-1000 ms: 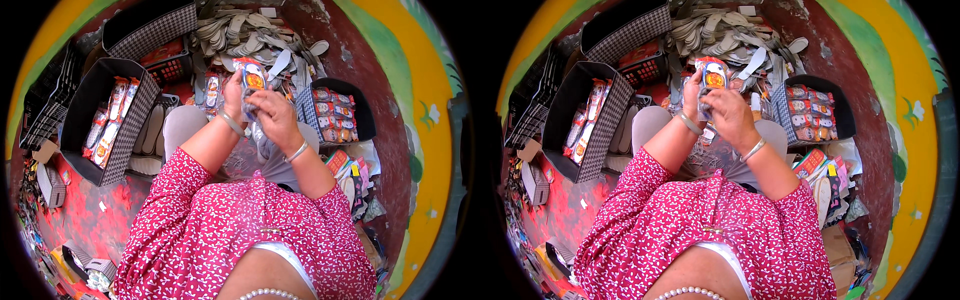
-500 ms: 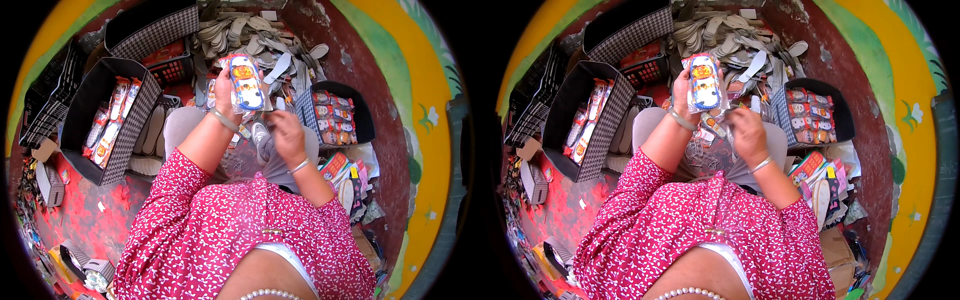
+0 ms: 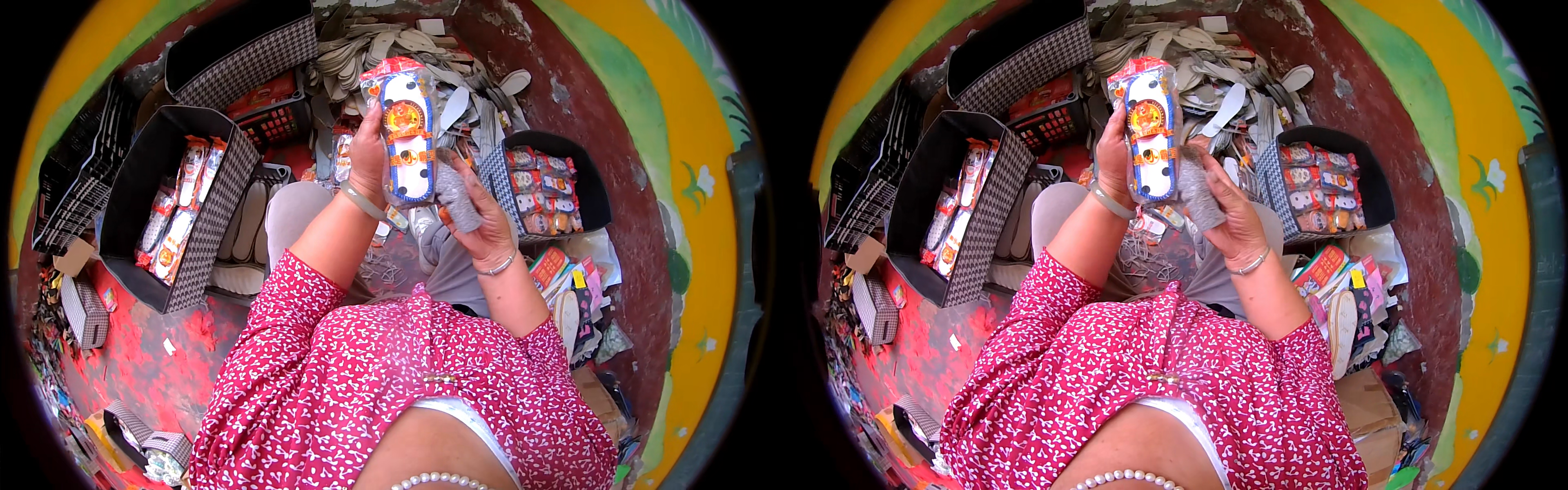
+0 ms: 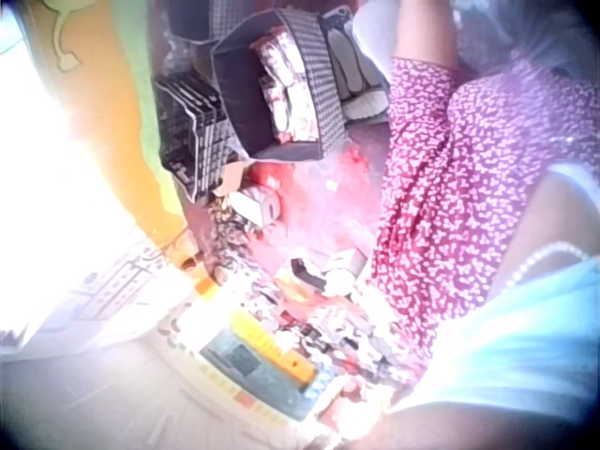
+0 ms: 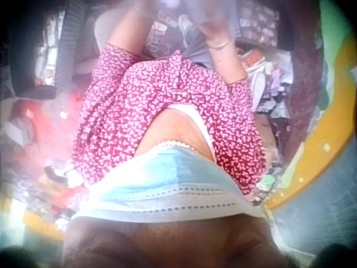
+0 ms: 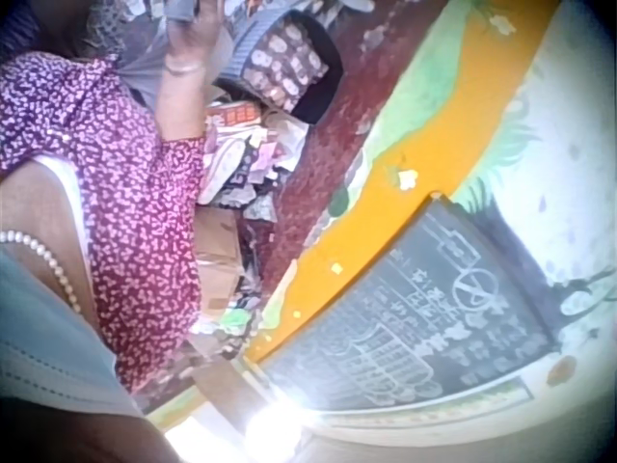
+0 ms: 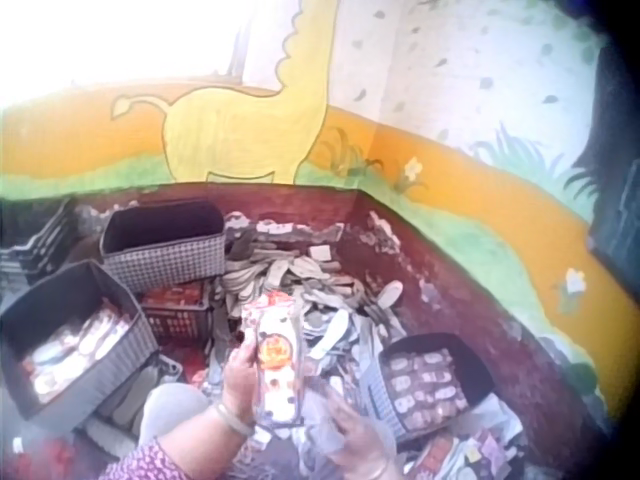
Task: The person wipes shoe insoles with a cloth, places them into plastic bags, and puts the bags into a basket.
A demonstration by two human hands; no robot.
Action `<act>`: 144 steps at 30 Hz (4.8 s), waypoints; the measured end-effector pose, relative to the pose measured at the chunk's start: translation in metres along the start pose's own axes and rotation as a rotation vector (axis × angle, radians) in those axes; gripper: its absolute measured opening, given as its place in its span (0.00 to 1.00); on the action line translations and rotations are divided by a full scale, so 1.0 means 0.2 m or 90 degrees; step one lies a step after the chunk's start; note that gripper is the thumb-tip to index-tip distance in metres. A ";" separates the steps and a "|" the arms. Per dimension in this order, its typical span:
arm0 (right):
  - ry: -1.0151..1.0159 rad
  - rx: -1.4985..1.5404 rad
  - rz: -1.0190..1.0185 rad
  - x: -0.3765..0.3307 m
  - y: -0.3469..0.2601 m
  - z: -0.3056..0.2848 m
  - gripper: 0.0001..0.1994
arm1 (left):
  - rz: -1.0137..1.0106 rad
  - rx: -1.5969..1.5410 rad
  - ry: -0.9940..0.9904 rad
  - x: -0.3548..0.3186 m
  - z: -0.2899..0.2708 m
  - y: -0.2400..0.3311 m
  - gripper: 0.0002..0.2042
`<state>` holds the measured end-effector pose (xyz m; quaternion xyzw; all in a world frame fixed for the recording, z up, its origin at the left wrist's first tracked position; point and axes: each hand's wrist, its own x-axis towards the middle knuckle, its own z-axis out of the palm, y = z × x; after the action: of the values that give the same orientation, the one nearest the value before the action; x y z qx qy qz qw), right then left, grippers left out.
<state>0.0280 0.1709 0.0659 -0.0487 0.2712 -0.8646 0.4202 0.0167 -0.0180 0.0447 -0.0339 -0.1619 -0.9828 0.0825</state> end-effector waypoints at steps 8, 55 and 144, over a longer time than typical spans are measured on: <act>0.130 -0.142 -0.058 0.02 0.01 0.04 0.33 | 0.152 0.262 -0.003 -0.05 0.10 -0.12 0.21; 0.054 -1.356 -0.565 0.15 -0.01 0.06 0.24 | -0.154 0.102 0.067 -0.13 0.13 -0.19 0.32; 0.333 -1.130 -0.571 0.20 -0.37 -0.13 0.12 | -0.202 0.029 0.013 -0.04 -0.07 -0.21 0.19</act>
<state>-0.0576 0.1893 0.0757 -0.2484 0.8524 -0.4138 -0.2013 0.0163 0.0178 0.0173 0.0037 -0.1864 -0.9798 -0.0718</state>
